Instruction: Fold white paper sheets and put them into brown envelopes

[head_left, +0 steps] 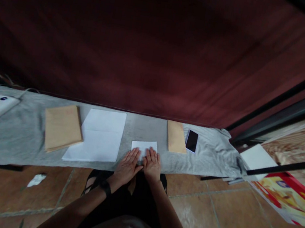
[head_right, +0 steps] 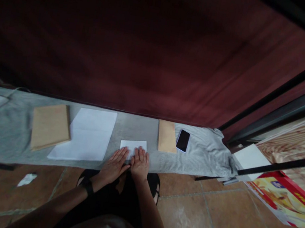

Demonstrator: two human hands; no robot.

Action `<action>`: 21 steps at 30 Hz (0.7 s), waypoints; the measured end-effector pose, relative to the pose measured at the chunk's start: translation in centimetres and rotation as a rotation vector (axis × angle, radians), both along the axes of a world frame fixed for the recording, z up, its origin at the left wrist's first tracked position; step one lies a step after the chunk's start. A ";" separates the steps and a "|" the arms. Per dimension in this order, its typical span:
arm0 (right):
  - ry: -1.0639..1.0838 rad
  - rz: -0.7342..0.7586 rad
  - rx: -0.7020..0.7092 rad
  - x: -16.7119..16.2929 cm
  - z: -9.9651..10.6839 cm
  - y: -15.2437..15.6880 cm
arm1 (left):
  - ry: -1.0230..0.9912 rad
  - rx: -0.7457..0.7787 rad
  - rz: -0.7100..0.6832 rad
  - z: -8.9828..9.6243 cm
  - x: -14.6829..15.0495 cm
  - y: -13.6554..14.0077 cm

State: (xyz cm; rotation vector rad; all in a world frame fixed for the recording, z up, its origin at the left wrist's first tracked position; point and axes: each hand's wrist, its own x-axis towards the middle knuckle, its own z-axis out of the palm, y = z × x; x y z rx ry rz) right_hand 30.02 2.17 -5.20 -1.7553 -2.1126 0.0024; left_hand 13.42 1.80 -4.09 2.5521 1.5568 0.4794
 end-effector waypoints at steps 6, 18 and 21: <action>-0.020 -0.039 0.097 1.5 -0.6 -0.7 | 0.044 0.089 0.045 -0.4 -1.2 -0.6; -0.070 -0.072 0.050 3.8 -1.1 -1.8 | 0.097 0.088 0.085 -0.2 -0.6 -0.7; -0.065 -0.071 0.056 3.7 -1.2 -1.8 | 0.081 0.084 0.040 0.1 -0.4 -0.7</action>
